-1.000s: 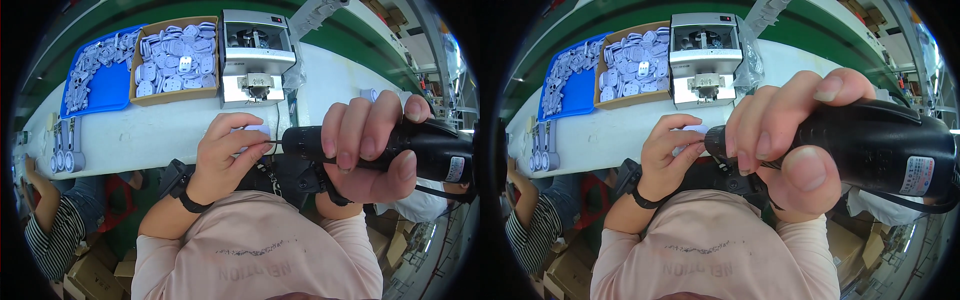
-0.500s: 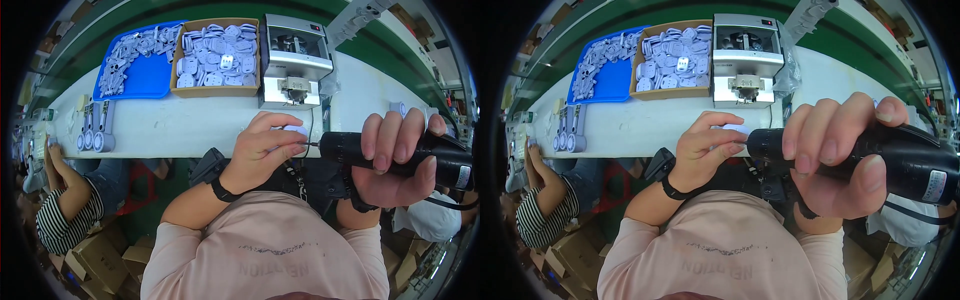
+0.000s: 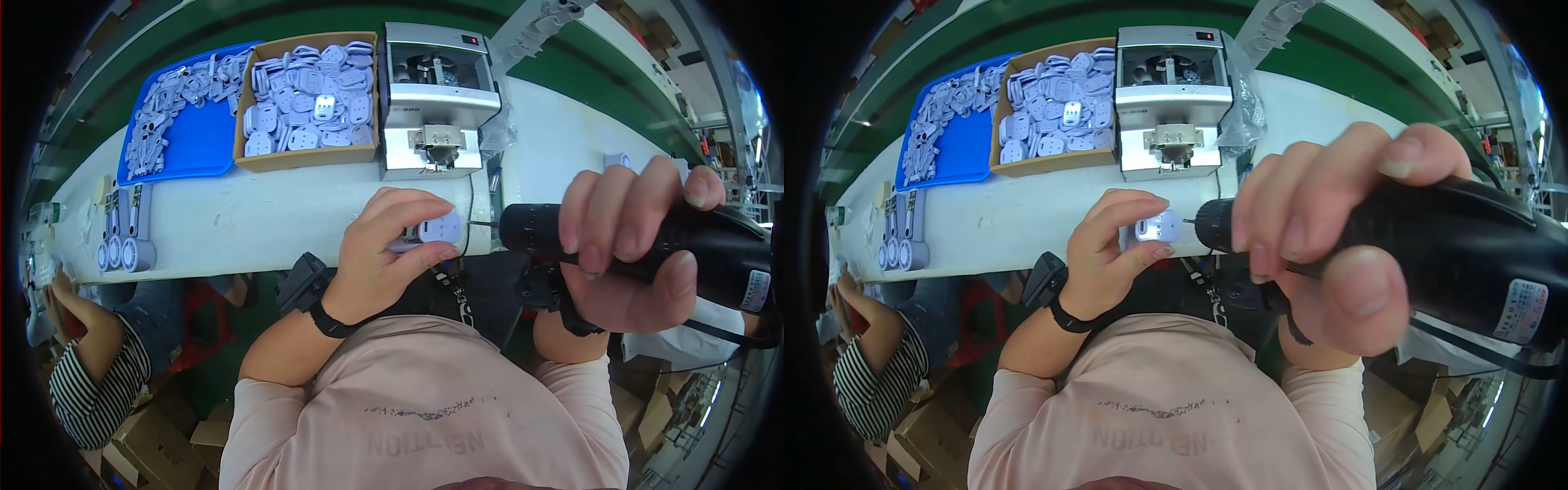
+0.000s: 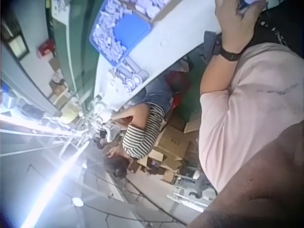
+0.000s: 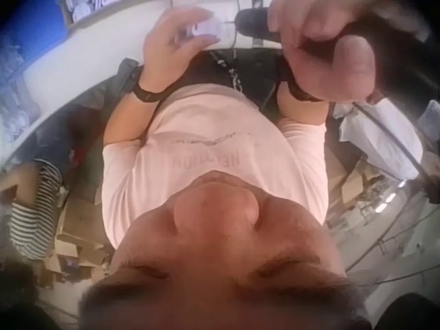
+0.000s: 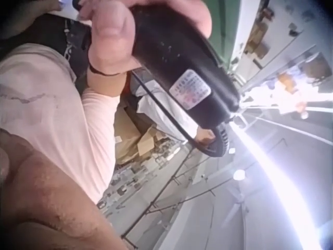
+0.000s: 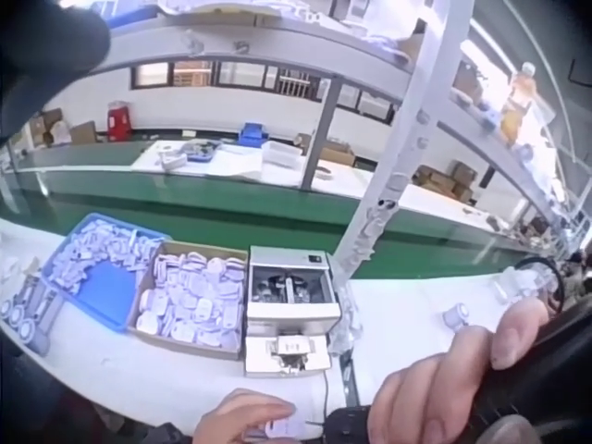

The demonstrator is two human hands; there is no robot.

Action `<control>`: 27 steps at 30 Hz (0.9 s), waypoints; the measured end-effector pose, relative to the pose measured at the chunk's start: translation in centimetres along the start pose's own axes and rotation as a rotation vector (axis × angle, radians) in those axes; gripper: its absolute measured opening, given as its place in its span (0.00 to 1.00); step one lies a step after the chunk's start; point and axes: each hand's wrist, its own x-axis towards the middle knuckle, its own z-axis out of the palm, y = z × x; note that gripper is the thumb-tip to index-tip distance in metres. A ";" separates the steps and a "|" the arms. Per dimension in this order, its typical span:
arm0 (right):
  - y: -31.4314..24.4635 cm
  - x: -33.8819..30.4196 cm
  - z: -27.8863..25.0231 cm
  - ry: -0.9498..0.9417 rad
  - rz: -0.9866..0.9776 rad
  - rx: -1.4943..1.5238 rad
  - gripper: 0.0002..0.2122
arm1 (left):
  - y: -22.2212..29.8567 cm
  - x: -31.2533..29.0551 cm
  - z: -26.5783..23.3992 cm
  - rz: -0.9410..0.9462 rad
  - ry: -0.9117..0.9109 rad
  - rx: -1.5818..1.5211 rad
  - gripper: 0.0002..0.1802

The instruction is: The person picks up a white plastic component, aligns it with a handheld fan assembly, and drives screws into it using a power screwdriver. They then pick up a circuit board, fit it into the fan handle, snap a cover over the board, and place the assembled fan onto the table.

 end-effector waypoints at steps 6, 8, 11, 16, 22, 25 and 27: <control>0.6 -0.2 0.6 0.007 0.069 -0.034 0.20 | 0.4 0.2 0.4 -0.049 0.041 -0.020 0.24; 0.7 -0.1 0.7 0.016 0.085 -0.061 0.21 | 0.2 0.2 0.3 -0.028 0.002 0.012 0.25; 1.1 0.0 0.8 0.003 0.092 -0.078 0.21 | 0.1 0.4 0.3 0.015 0.005 0.043 0.25; 1.3 0.2 1.1 -0.022 0.133 -0.074 0.21 | 0.3 1.0 0.1 0.080 0.008 0.045 0.23; 0.5 0.3 1.1 -0.021 0.198 -0.091 0.22 | -0.5 0.9 0.4 0.187 0.013 0.071 0.24; 0.8 0.7 0.9 -0.087 0.202 -0.103 0.22 | -0.8 1.3 0.4 0.213 -0.007 0.055 0.24; 0.9 0.7 0.8 -0.102 0.187 -0.120 0.21 | -0.7 1.7 0.6 0.201 -0.010 0.089 0.25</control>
